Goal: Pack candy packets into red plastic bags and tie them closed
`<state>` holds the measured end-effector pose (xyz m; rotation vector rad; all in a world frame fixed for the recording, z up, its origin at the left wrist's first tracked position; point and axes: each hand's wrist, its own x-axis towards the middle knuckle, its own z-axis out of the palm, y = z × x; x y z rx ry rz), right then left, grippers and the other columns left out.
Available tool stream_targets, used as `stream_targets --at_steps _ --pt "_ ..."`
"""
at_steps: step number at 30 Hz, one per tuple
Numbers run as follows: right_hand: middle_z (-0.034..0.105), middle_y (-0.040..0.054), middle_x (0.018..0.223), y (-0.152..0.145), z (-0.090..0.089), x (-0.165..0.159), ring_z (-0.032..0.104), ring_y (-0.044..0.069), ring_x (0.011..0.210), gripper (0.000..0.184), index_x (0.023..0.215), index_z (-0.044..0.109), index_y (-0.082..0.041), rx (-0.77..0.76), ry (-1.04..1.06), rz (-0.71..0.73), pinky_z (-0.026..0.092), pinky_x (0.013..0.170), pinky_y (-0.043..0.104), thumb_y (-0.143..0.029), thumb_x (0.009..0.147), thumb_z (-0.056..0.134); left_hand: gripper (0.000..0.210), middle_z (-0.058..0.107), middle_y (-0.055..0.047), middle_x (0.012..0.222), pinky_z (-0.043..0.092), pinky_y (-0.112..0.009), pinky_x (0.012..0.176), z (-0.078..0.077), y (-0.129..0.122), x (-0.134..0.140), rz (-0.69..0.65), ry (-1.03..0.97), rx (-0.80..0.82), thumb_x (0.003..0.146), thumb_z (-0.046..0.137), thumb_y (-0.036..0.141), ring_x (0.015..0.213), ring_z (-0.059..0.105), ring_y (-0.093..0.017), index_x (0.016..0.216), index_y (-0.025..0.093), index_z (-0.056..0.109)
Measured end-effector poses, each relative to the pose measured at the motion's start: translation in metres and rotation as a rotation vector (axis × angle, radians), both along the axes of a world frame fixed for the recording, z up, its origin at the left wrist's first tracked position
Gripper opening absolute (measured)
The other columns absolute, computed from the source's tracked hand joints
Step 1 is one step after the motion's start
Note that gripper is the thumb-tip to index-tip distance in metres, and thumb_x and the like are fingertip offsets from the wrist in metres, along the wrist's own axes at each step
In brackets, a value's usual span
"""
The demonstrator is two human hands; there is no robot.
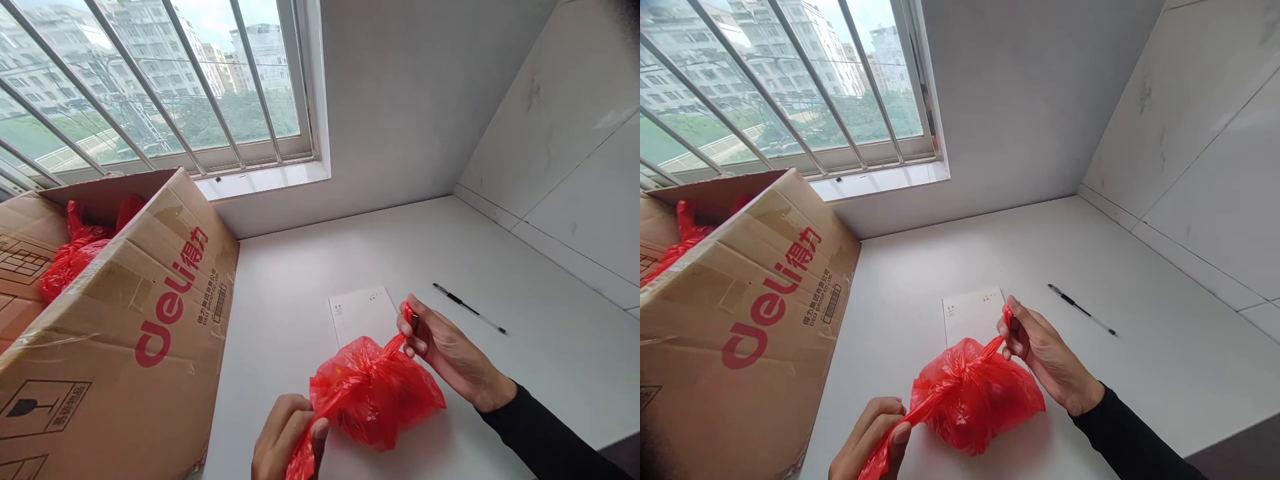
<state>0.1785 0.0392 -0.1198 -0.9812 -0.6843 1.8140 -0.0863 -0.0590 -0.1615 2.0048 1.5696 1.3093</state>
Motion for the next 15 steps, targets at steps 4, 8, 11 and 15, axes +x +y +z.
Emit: stream_targets --at_steps 4,8,11,15 --pt "0.057 -0.0019 0.092 -0.003 0.001 -0.008 0.042 0.011 0.066 0.034 0.113 0.069 -0.026 -0.005 -0.072 0.016 0.049 0.067 0.022 -0.053 0.093 0.073 0.051 0.054 -0.014 0.149 0.052 -0.050 0.108 -0.006 0.010 0.016 0.083 0.131 -0.153 0.105 0.044 0.046 0.138 0.052 -0.030 0.153 0.028 0.044" --pt "0.063 0.0037 0.113 -0.009 -0.002 -0.012 0.057 0.016 0.087 0.043 0.126 0.069 -0.026 0.034 -0.225 0.062 0.051 0.083 0.028 -0.060 0.102 0.057 0.054 0.037 -0.009 0.166 0.037 -0.059 0.120 -0.010 0.016 0.029 0.039 0.218 -0.171 0.108 0.033 0.039 0.155 0.030 -0.030 0.162 0.031 0.030" --pt "0.063 0.0061 0.123 -0.011 -0.006 -0.012 0.060 0.022 0.100 0.051 0.123 0.071 -0.026 0.100 -0.343 0.057 0.047 0.098 0.037 -0.066 0.104 0.046 0.049 0.039 -0.005 0.165 0.033 -0.059 0.122 -0.007 0.020 0.032 -0.013 0.201 -0.151 0.110 0.028 0.031 0.156 0.029 -0.027 0.157 0.035 0.041" --pt "0.066 0.0069 0.117 -0.008 -0.011 -0.010 0.061 0.025 0.104 0.057 0.114 0.074 -0.025 0.124 -0.408 0.029 0.044 0.102 0.042 -0.070 0.103 0.041 0.048 0.045 -0.004 0.161 0.031 -0.054 0.124 -0.008 0.027 0.031 -0.035 0.174 -0.084 0.110 0.029 0.029 0.153 0.034 -0.025 0.154 0.033 0.045"
